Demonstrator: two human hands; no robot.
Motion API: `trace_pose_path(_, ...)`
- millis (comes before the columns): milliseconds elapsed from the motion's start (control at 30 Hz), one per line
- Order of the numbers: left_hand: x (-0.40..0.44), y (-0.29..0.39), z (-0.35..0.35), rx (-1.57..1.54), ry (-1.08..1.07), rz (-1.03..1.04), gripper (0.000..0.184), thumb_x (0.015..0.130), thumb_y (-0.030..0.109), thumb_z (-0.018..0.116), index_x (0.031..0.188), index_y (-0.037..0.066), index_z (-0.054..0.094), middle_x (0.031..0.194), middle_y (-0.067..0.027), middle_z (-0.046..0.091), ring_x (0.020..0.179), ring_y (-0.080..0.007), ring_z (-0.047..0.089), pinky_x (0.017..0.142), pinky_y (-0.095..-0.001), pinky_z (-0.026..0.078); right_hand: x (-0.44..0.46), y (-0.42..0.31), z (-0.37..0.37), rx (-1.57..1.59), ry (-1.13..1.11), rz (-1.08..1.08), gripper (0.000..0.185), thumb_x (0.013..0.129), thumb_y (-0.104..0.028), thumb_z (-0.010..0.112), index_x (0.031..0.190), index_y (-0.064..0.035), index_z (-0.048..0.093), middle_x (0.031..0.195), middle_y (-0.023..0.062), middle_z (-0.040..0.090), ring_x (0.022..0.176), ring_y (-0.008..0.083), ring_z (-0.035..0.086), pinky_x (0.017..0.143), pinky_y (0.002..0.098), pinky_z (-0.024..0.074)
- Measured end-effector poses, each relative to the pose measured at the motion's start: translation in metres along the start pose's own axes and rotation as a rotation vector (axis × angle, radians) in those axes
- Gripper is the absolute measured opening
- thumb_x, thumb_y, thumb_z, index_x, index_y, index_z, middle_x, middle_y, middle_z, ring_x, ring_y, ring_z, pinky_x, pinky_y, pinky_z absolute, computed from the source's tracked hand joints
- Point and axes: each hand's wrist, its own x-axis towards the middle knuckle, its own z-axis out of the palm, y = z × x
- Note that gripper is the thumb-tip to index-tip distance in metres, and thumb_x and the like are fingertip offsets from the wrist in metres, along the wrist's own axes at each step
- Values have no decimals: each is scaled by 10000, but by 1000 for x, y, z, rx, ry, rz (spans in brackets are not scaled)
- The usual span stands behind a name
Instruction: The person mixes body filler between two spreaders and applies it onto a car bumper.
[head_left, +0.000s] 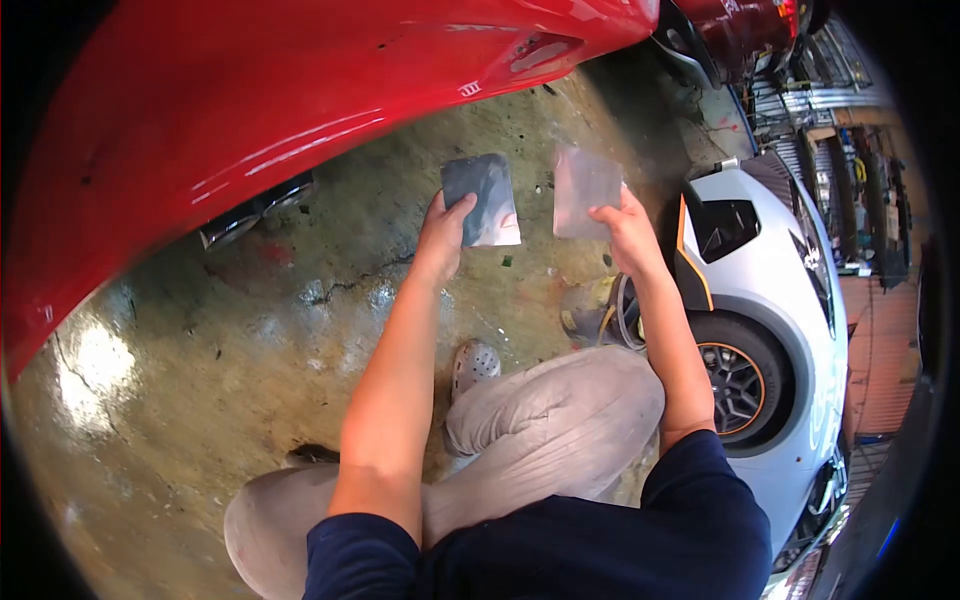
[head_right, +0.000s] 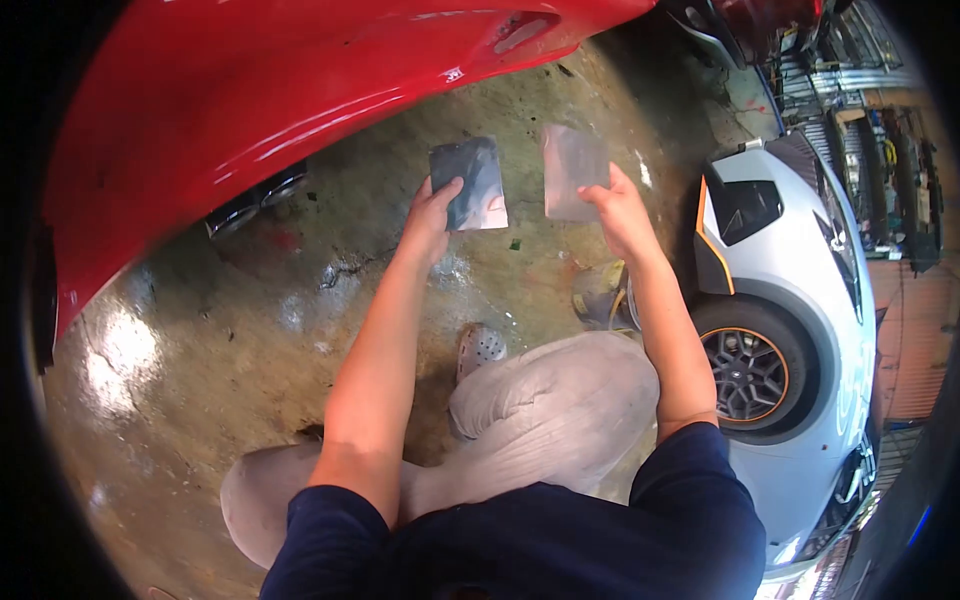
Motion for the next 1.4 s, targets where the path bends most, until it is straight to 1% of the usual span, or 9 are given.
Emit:
trace_pose_path(133,-19,23,27,-225,31,-87,401,1012,221,605,1387,145,486,1293,-82,638,1105,-267,672,854,-517,570,-3,12,-2,155,120,-102,495,816,50,590,1302,-37,558,1269,60,622,1163,175,564,1008,314,411)
trace_pose_path(333,-34,39,78,-337,34,-108,328,1018,167,558,1339,122,508,1248,-105,655,1075,-318,686,825,-565,590,-45,-20,36,-452,-48,-580,555,868,101,522,1402,-50,510,1310,139,557,1280,233,535,1094,350,401)
trace_pose_path(500,-29,30,89,-281,41,9,278,1015,141,543,1289,93,538,1173,-104,685,1029,-299,701,778,-537,605,-42,-12,21,-632,-260,-827,826,705,219,593,1440,-146,500,1385,148,460,1326,357,492,1080,390,449)
trace_pose_path(633,-38,48,91,-309,45,-16,262,1010,122,552,1266,66,547,1157,-112,685,1021,-264,690,825,-516,576,-34,7,-11,-847,-191,-608,774,706,205,592,1395,-145,547,1387,146,478,1295,360,507,1077,413,444)
trace_pose_path(733,-38,69,98,-130,43,286,213,993,109,576,1176,1,590,1090,-93,681,966,-183,637,872,-347,512,-36,10,-26,-1006,-76,-535,714,699,185,594,1337,-135,599,1358,131,525,1268,367,519,1078,433,430)
trace_pose_path(767,-34,70,93,148,75,392,239,990,155,590,1150,-23,591,1065,-107,689,953,-179,622,879,-332,486,-36,3,-30,-1032,-20,-589,702,689,159,632,1321,-147,618,1352,116,536,1263,363,520,1074,445,434)
trace_pose_path(1067,-51,75,105,459,62,556,244,1001,209,585,1124,-1,592,955,-145,697,878,-190,641,815,-343,504,-46,-32,-14,-1144,-37,-764,639,691,90,677,1291,-128,649,1310,119,578,1244,369,534,1090,486,392)
trace_pose_path(1233,-56,77,111,592,86,613,218,1003,205,582,1082,2,582,832,-191,679,743,-288,677,709,-388,517,-40,-27,-10,-1073,-64,-756,670,666,69,700,1283,-187,653,1288,78,576,1247,320,541,1133,515,372)
trace_pose_path(1400,-59,76,110,604,164,679,210,1005,208,589,1078,11,577,800,-218,664,723,-367,686,679,-420,516,-39,-22,-4,-980,-351,-651,627,684,120,641,1261,-125,646,1260,105,580,1234,334,545,1068,453,429)
